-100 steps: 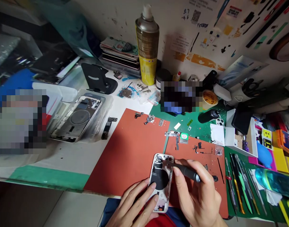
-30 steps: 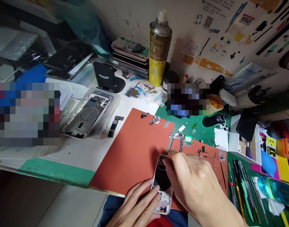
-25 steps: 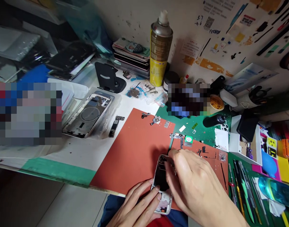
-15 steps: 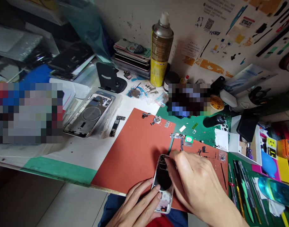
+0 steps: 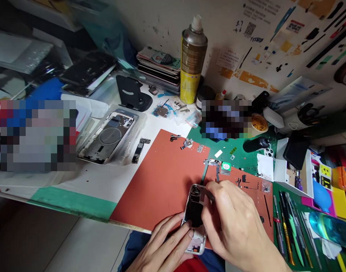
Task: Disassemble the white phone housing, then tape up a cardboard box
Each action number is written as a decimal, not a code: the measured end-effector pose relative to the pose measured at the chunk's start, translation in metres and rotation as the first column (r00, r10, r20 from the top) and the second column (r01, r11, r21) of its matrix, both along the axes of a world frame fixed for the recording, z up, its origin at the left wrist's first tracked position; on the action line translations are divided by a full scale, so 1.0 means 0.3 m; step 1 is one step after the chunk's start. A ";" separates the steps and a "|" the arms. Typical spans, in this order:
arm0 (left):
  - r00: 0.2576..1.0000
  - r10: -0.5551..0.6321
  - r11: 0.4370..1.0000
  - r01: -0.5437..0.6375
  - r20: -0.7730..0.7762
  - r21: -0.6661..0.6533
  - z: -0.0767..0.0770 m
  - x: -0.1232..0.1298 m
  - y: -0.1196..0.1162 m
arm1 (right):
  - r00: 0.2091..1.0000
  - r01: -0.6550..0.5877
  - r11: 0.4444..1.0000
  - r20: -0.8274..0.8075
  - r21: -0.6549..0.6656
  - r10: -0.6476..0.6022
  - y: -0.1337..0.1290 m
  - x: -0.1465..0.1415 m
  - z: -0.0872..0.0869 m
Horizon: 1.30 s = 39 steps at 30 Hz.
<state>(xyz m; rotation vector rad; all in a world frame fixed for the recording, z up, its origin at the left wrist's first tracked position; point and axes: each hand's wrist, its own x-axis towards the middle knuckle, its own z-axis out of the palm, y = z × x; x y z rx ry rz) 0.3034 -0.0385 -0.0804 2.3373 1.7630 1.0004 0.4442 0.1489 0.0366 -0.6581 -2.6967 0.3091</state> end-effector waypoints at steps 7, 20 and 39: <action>1.000 0.011 1.000 -0.011 0.008 0.004 0.003 0.000 -0.003 | 1.000 0.010 1.000 -0.007 0.001 -0.010 -0.006 -0.004 -0.005; 1.000 -0.002 1.000 0.002 0.021 0.018 0.059 -0.038 0.015 | 0.998 0.053 0.999 -0.030 0.001 -0.053 -0.013 0.007 -0.026; 0.881 0.307 0.935 -0.209 0.361 -0.287 0.106 -0.077 0.245 | 0.704 0.537 0.698 -0.205 -0.474 -0.680 -0.063 0.124 -0.148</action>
